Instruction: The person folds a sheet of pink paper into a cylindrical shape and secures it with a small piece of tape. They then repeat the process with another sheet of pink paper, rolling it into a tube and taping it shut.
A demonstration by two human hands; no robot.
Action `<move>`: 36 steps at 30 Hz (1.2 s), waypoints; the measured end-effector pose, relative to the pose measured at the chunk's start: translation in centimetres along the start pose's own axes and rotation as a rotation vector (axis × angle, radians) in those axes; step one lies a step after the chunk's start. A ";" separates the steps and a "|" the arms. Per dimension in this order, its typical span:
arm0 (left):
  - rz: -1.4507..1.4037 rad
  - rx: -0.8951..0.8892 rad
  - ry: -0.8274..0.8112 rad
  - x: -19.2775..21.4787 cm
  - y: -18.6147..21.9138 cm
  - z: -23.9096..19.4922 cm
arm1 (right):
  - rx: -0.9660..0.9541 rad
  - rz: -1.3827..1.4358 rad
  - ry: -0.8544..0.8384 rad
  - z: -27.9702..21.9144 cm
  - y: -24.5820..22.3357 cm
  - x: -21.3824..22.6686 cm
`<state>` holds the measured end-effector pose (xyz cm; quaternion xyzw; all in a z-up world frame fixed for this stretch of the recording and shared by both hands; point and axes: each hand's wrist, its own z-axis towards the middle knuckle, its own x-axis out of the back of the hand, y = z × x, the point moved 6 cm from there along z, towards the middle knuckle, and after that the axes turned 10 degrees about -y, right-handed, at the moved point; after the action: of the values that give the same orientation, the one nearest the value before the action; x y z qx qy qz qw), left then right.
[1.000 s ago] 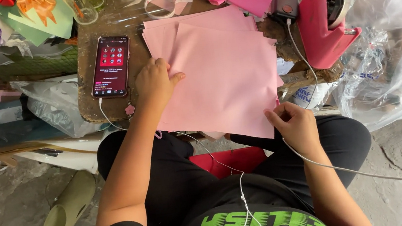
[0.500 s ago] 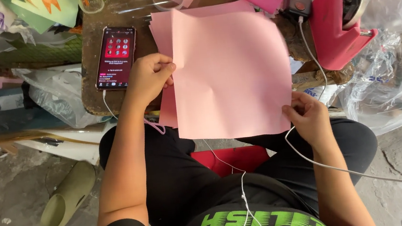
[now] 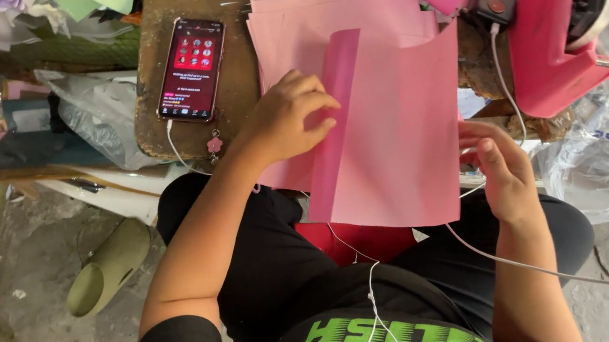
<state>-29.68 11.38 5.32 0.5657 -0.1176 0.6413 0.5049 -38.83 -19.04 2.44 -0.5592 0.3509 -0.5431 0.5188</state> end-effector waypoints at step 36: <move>0.188 0.058 -0.198 -4.5 -6.5 4.7 | 0.601 -0.766 -0.660 13.0 -0.6 -6.4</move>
<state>-22.46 8.67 0.40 0.6270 -0.2006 0.6300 0.4121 -27.39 -10.27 3.10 -0.6141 -0.2256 -0.5646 0.5032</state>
